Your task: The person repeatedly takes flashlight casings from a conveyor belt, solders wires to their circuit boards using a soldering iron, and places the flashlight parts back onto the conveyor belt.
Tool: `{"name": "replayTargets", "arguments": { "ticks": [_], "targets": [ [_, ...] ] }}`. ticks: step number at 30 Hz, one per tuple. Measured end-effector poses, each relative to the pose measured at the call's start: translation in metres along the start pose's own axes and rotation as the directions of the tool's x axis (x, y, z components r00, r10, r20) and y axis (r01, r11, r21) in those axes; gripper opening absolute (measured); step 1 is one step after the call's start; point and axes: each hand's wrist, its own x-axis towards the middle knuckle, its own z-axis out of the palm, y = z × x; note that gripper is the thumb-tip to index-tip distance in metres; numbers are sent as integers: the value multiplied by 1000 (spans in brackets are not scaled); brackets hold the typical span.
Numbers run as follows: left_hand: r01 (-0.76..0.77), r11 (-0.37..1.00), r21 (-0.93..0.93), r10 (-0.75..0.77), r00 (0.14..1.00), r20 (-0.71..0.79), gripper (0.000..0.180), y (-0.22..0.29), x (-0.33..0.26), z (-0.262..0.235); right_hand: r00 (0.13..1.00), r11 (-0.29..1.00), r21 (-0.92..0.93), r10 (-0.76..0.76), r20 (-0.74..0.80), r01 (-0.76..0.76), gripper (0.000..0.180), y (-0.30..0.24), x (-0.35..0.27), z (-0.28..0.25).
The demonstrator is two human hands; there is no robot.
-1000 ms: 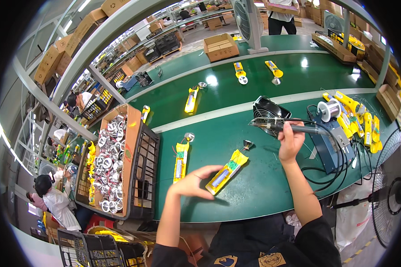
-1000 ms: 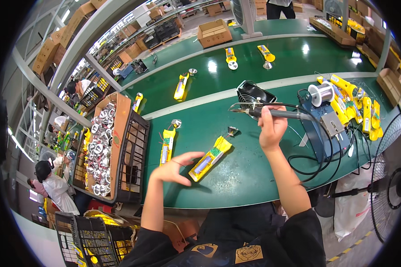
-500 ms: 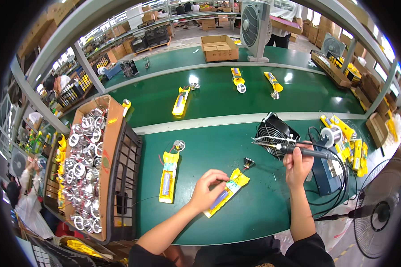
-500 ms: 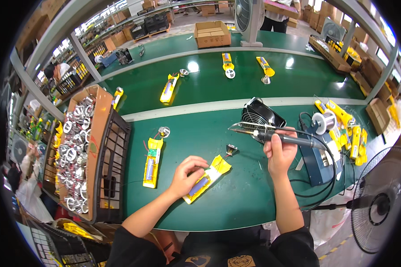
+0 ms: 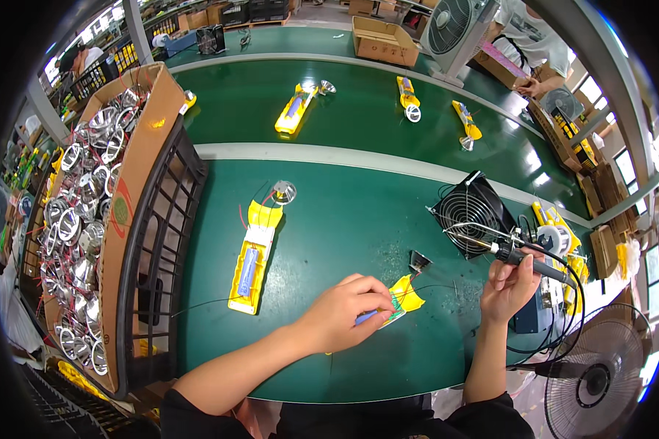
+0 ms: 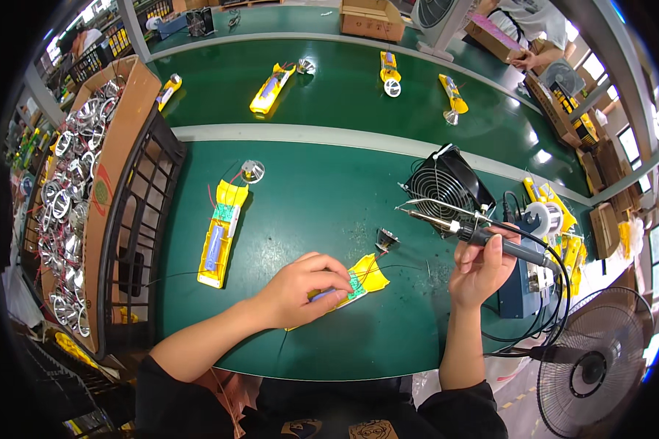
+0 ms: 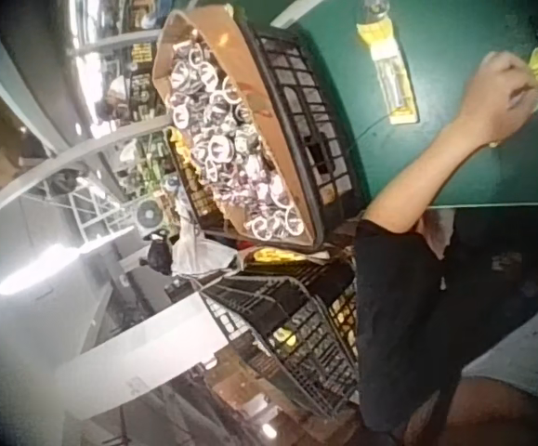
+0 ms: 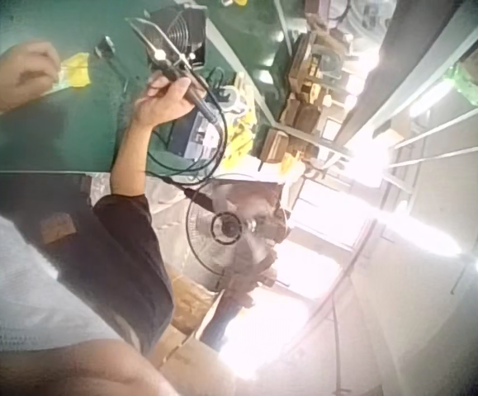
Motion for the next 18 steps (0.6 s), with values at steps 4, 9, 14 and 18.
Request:
{"name": "replayTargets", "arguments": {
  "ticks": [4, 9, 14, 18],
  "targets": [
    [77, 997, 3, -77, 997, -10, 9, 3, -3, 1, 1000, 1000, 6, 4, 1, -4, 13, -6, -3, 2],
    [159, 986, -55, -161, 986, -38, 11, 8, -6, 2, 1000, 1000, 22, -14, 11, 14, 13, -9, -3, 3],
    [238, 962, -133, -259, 951, -167, 9, 13, -7, 10, 999, 1000, 13, 26, -20, -26, 14, -8, -3, 5],
    [223, 970, -96, -238, 950, -200, 8, 10, -6, 10, 999, 1000, 20, 18, 38, -19, 14, -7, -3, 3]
  ]
}}
